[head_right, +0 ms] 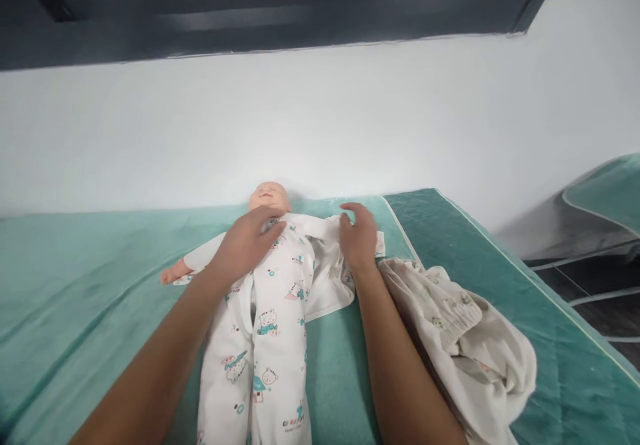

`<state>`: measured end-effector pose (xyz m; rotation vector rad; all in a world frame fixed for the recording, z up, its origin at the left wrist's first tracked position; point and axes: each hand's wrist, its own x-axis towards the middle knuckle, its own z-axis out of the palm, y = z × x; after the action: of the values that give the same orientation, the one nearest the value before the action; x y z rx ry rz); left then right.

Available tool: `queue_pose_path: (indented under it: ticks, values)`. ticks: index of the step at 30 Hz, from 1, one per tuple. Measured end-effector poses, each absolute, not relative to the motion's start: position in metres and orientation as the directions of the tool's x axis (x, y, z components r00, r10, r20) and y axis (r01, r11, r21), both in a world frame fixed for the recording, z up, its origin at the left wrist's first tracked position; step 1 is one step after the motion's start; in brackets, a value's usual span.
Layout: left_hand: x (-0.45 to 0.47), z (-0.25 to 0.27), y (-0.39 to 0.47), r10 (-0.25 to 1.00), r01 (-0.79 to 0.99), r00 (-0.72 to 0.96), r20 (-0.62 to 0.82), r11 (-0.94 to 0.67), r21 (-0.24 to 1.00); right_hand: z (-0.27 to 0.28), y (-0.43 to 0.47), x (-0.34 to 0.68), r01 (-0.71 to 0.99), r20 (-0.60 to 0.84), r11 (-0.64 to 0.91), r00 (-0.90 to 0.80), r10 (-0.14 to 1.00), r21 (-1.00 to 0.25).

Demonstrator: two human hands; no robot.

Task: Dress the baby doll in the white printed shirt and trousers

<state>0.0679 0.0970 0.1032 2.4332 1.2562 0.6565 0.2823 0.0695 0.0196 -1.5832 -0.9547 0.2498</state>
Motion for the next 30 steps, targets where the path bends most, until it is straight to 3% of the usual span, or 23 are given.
queue_pose_path:
  ticks: [4, 9, 15, 23, 30]
  values:
    - [0.028, 0.078, 0.088, 0.924, 0.539, 0.236, 0.301, -0.383, 0.75, 0.029, 0.067, 0.239, 0.473, 0.328, 0.143, 0.337, 0.882, -0.87]
    - [0.025, 0.066, 0.092, 0.949, 0.463, 0.191, 0.252, -0.313, 0.829, 0.031, 0.065, 0.209, 0.371, 0.363, 0.295, 0.126, 0.923, -0.881]
    - [0.032, 0.063, 0.092, 0.895, 0.465, 0.275, 0.351, -0.444, 0.766, 0.031, 0.063, 0.207, 0.391, 0.304, 0.242, 0.106, 0.947, -0.888]
    - [0.036, 0.054, 0.089, 0.78, 0.639, 0.305, 0.547, -0.593, 0.49, 0.045, 0.057, 0.201, 0.463, 0.428, 0.348, 0.076, 0.901, -0.815]
    - [0.024, 0.05, 0.087, 0.789, 0.669, 0.223, 0.573, -0.551, 0.498, 0.06, 0.046, 0.202, 0.079, 0.383, 0.378, 0.054, 0.922, -0.922]
